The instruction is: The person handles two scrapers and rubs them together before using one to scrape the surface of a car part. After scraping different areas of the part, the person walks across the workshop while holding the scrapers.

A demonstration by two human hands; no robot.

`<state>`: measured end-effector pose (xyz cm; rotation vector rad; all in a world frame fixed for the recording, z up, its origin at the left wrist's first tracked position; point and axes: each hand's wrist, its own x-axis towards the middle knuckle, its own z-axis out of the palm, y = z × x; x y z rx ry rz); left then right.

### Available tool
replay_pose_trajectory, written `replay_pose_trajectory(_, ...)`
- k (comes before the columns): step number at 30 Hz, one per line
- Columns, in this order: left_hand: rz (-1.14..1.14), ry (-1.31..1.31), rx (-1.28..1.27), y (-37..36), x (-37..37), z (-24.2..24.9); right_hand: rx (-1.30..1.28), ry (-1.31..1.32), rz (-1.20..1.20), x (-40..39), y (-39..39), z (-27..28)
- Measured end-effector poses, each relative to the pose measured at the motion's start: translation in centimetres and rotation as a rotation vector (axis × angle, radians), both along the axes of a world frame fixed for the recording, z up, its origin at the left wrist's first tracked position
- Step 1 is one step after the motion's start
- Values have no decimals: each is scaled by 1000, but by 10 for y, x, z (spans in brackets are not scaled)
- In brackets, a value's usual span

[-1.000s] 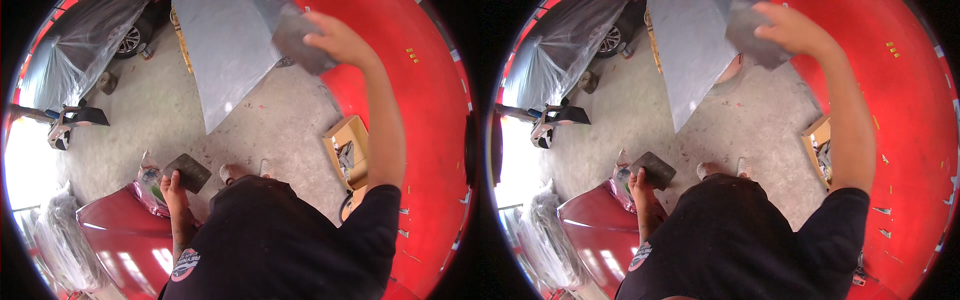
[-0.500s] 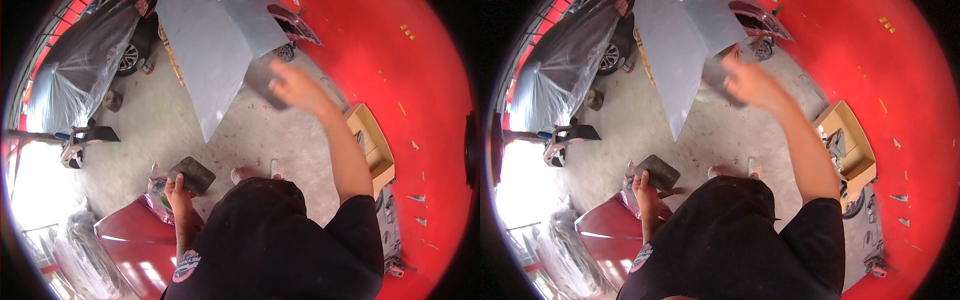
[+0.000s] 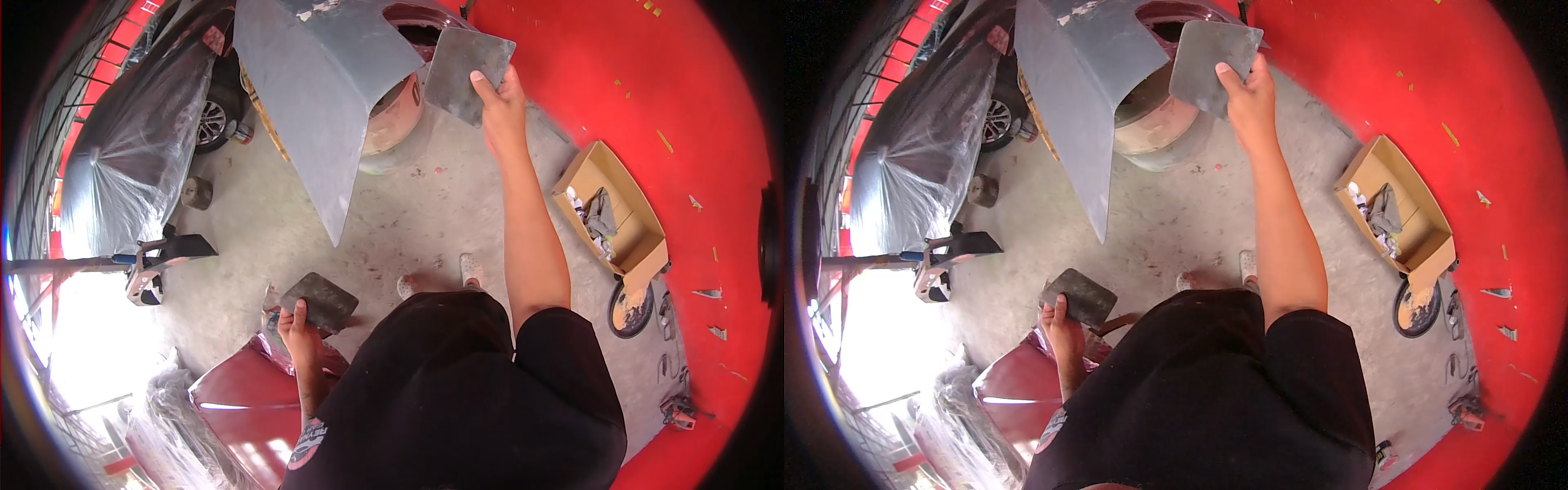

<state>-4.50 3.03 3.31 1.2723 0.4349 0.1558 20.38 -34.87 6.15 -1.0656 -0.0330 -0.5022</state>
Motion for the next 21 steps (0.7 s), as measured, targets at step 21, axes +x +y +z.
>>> replay_pose_trajectory(21,-5,9,29,-9,6,4,-456,35,-126,-3,1,10)
